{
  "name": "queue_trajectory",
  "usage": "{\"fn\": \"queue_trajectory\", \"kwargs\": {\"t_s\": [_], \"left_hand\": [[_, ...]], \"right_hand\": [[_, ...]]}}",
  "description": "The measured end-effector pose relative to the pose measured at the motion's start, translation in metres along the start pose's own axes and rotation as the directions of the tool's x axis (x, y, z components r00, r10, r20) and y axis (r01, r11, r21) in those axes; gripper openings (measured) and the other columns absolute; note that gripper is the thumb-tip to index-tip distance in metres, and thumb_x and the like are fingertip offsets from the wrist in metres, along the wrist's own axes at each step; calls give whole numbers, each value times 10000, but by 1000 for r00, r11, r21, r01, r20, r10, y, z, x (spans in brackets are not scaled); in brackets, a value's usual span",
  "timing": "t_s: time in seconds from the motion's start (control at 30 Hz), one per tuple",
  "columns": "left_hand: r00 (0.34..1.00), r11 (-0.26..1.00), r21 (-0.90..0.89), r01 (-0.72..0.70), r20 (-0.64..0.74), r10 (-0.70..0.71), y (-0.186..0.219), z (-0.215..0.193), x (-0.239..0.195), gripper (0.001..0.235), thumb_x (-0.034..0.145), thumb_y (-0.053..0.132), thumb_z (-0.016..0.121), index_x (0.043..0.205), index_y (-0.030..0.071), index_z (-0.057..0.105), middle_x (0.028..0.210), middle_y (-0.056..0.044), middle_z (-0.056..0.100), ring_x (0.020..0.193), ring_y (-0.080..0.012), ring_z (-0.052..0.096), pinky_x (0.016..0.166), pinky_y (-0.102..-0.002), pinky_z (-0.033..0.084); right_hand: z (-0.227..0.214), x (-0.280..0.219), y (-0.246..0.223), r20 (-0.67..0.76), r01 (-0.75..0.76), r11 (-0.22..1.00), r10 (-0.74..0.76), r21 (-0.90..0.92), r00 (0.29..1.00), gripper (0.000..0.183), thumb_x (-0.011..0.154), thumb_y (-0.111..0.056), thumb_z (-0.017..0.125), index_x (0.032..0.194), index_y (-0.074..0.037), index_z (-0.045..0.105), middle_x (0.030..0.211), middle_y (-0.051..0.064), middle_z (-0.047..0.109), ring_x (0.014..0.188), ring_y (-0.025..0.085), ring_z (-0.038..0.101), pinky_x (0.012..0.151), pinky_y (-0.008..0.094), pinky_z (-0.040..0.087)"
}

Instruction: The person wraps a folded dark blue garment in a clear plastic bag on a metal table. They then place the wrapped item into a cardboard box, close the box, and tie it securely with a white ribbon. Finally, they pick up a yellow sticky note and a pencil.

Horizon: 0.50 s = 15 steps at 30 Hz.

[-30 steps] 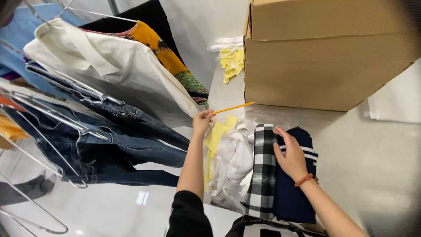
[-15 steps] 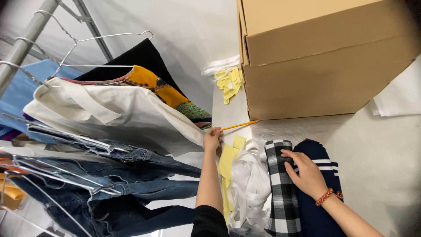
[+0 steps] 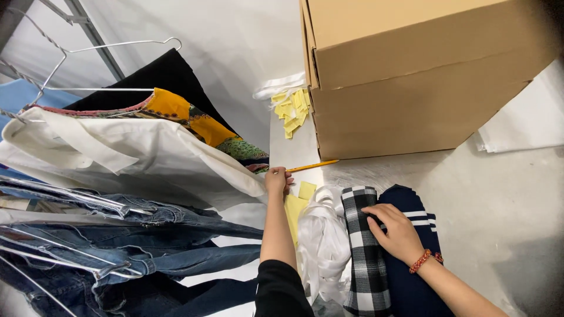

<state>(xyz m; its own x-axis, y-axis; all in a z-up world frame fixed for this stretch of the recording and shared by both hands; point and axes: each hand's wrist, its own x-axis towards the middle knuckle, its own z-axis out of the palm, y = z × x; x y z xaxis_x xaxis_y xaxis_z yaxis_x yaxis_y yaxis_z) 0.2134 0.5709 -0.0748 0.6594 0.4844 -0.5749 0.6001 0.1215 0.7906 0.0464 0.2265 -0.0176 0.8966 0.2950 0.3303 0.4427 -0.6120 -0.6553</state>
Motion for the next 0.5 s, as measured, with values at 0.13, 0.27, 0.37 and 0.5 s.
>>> {"fn": "queue_trajectory", "kwargs": {"t_s": [0.13, 0.27, 0.37, 0.5], "left_hand": [[999, 978, 206, -31, -24, 37, -2, 9, 21, 187, 993, 204, 522, 983, 142, 698, 846, 5, 799, 543, -155, 733, 496, -249, 564], [992, 920, 386, -63, -80, 102, -6, 12, 17, 187, 916, 318, 543, 1055, 266, 656, 777, 114, 774, 597, -119, 760, 854, -262, 532], [990, 959, 263, -106, -65, 127, -13, 6, 9, 437, 896, 331, 575, 1318, 225, 543, 780, 46, 766, 601, -142, 736, 733, -282, 537], [962, 928, 281, -245, -46, 268, -27, 13, 27, 716, 884, 504, 667, 1502, 209, 459, 1149, -62, 782, 1343, -210, 612, 1115, -415, 419]], "right_hand": [[0, 0, 0, 17, 12, 1000, -12, 10, 1000, 256, 1018, -232, 602, 1196, -124, 750, 1132, 42, 785, 1121, 224, 698, 1046, 380, 527], [1, 1, 1, 15, -3, 1000, 2, 18, 1000, 252, 1013, -234, 606, 1179, -128, 764, 1126, 37, 793, 1119, 217, 701, 1048, 373, 526], [1, 1, -1, 5, 0, 1000, 0, 26, 1000, 244, 1013, -230, 609, 1167, -124, 766, 1116, 35, 795, 1109, 217, 703, 1036, 375, 532], [0, 5, -3, 6, 19, 1000, -19, 22, 1000, 236, 1018, -242, 605, 1149, -131, 768, 1107, 28, 794, 1095, 217, 698, 1028, 373, 528]]}}
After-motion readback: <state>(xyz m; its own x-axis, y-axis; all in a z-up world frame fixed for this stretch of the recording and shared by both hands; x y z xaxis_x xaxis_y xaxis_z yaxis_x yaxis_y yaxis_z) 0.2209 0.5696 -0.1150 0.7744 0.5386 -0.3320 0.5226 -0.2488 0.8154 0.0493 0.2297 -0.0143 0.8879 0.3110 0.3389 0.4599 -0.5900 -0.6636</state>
